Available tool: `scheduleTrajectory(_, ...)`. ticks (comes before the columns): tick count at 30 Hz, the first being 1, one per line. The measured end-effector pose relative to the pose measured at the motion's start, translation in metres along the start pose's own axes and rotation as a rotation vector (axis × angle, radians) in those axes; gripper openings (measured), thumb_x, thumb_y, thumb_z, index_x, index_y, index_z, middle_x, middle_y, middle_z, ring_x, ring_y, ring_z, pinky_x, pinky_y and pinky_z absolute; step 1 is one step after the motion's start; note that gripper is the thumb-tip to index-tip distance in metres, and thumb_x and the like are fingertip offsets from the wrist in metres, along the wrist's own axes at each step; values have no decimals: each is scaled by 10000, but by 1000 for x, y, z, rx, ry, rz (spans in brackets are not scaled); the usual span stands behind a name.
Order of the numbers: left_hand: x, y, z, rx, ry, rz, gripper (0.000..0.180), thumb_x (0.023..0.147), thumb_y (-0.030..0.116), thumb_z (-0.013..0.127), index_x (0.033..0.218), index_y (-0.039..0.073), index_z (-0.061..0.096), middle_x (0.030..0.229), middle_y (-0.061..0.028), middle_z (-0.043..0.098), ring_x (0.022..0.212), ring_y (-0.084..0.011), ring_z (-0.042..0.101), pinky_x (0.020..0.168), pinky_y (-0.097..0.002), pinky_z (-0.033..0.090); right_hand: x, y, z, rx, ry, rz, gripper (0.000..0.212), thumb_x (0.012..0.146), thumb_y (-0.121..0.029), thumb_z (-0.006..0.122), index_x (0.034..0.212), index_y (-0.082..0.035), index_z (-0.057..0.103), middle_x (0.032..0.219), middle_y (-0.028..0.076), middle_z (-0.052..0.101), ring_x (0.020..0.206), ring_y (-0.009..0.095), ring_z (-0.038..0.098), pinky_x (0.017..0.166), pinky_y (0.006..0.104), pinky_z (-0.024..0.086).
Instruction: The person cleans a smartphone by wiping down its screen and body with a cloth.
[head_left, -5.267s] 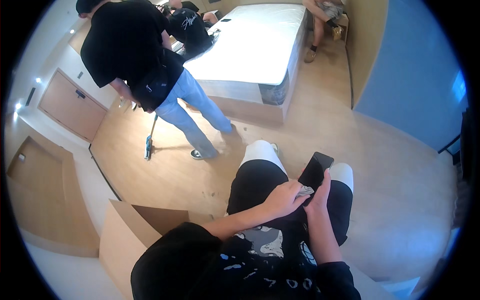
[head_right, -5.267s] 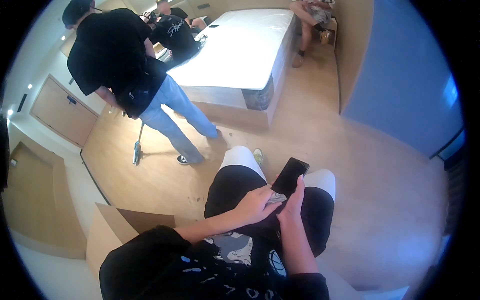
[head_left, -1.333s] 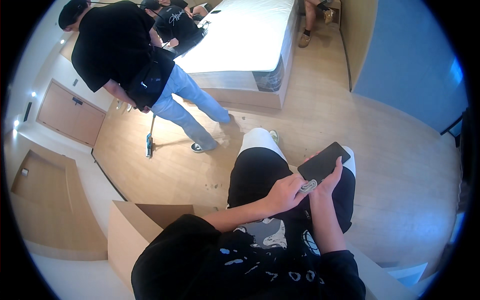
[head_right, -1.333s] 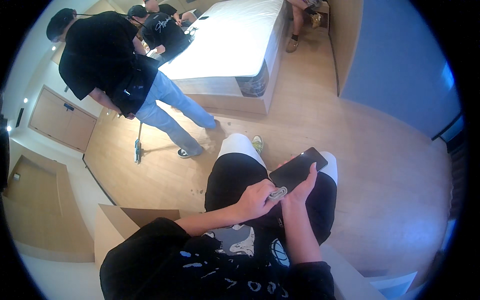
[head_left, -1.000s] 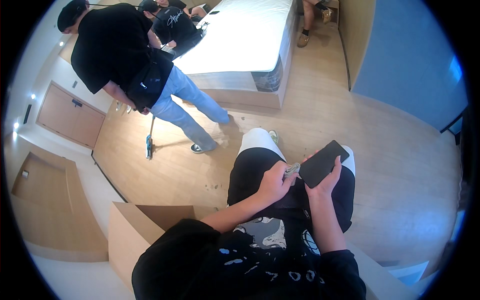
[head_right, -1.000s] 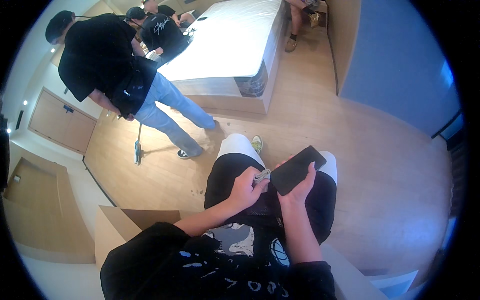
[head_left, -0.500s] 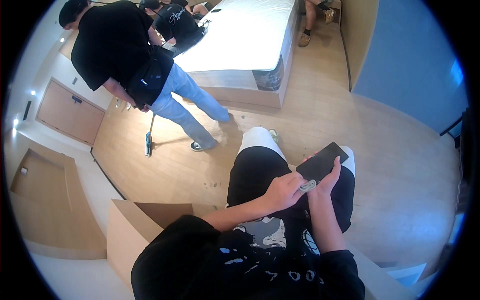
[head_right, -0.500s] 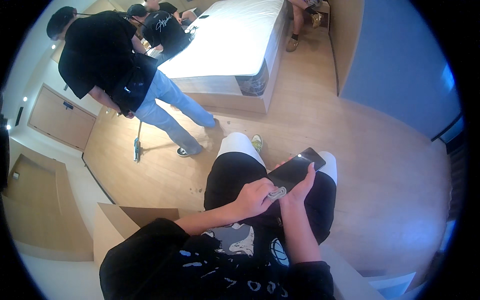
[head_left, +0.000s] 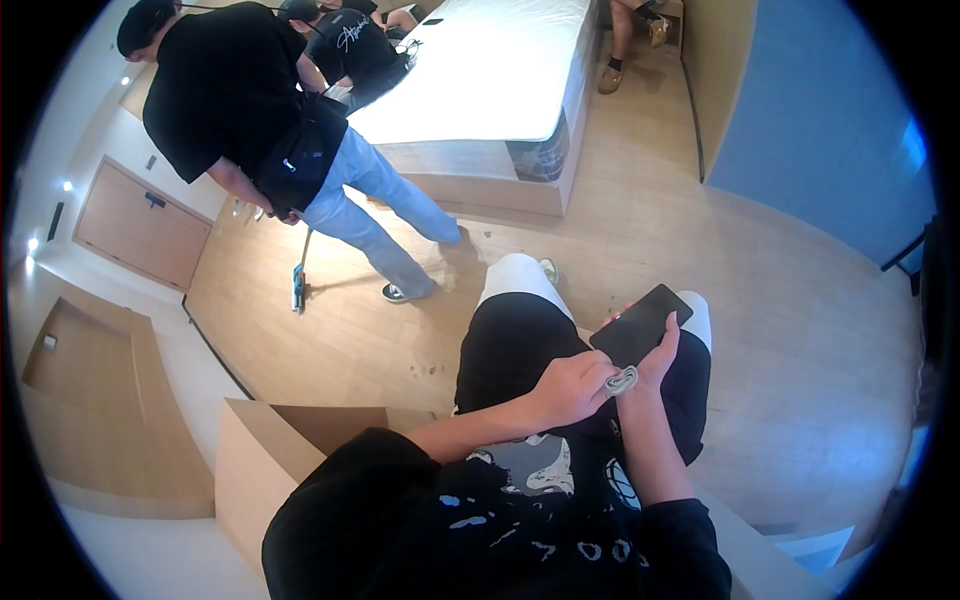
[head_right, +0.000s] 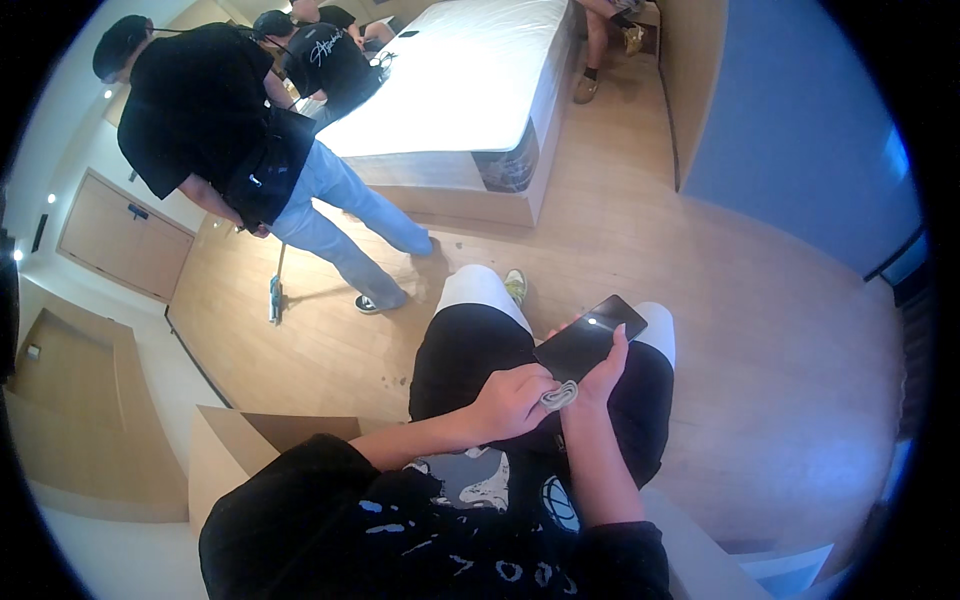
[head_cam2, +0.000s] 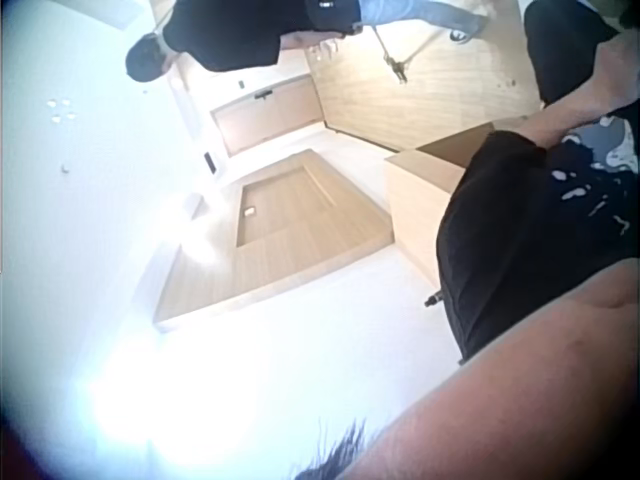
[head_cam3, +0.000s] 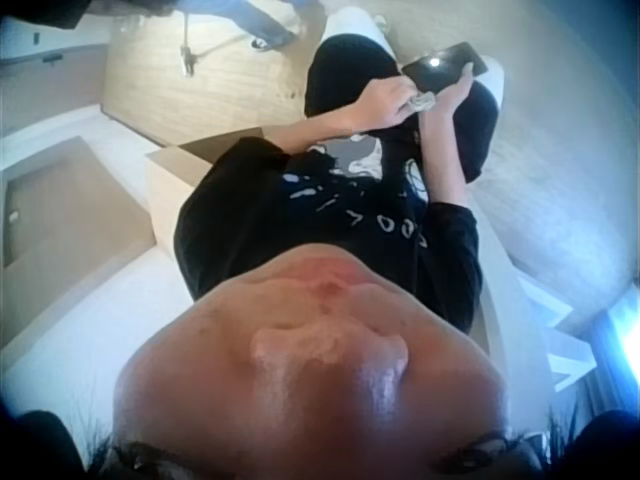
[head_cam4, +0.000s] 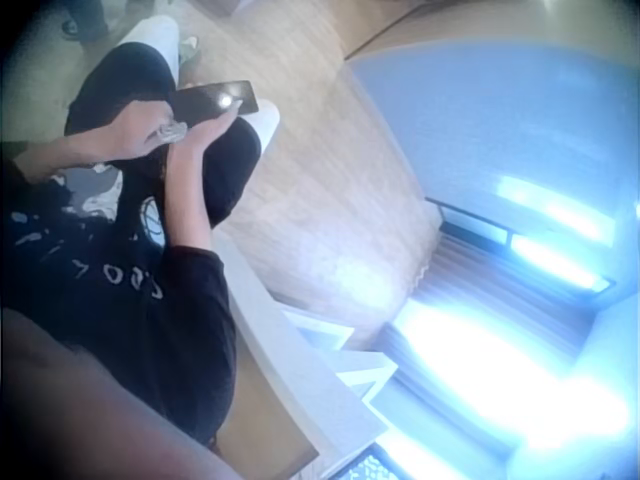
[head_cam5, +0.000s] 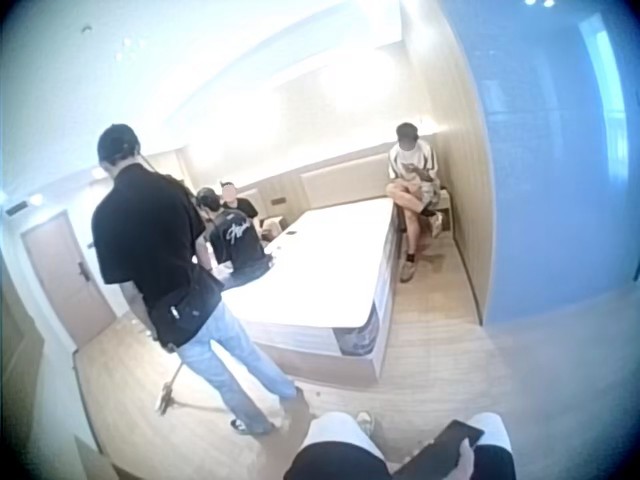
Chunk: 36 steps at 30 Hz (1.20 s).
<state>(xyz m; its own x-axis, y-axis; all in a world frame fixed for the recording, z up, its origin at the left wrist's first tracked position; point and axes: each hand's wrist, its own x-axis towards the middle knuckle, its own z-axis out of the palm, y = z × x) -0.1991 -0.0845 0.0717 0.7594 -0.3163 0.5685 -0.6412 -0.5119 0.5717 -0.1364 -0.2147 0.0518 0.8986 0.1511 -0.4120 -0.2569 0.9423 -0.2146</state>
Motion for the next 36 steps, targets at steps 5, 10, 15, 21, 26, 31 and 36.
scheduleTrajectory(5,4,-7,-2,47,30,-22,251,782,51,771,973,31,609,878,-131,647,740,-320,672,614,-378,553,-1,-3,6,15,-4,-14,564,975,-542,486,1093,-2,595,936,164,628,862,313,613,795,449,522)
scheduleTrajectory(10,1,-28,-8,94,71,-143,242,799,52,774,967,29,601,871,-140,643,725,-321,671,607,-385,543,-2,-3,17,42,70,-56,549,985,-526,461,1085,0,581,952,140,616,861,315,596,813,455,512)
scheduleTrajectory(15,4,-20,-14,23,68,-182,228,815,74,772,965,30,607,861,-147,635,724,-337,661,615,-391,539,-3,-2,9,44,15,-19,538,972,-525,499,1104,-14,605,964,134,634,864,307,612,817,467,514)
scheduleTrajectory(21,8,1,-3,-9,-9,5,246,768,55,777,961,36,626,876,-118,652,748,-303,675,644,-368,560,2,-4,1,33,-19,24,553,983,-521,466,1076,6,602,937,148,629,851,312,610,814,458,517)
scheduleTrajectory(26,11,-7,-7,60,23,-5,246,773,58,783,965,44,630,874,-108,655,724,-292,675,601,-360,552,4,-5,2,54,-27,20,517,983,-512,475,1077,-22,609,960,122,645,835,294,620,800,460,516)
scheduleTrajectory(31,7,-23,-13,115,79,-118,228,800,84,787,946,45,615,849,-115,646,690,-289,670,592,-364,543,-2,-6,14,78,11,-2,544,995,-519,453,1107,-1,576,973,152,617,873,323,597,825,466,509)
scheduleTrajectory(36,8,-31,-20,78,122,-230,214,805,77,776,945,48,618,839,-120,643,678,-297,666,592,-363,541,-2,-7,12,52,1,-26,519,987,-518,472,1103,-27,593,972,135,632,863,315,611,815,473,513)
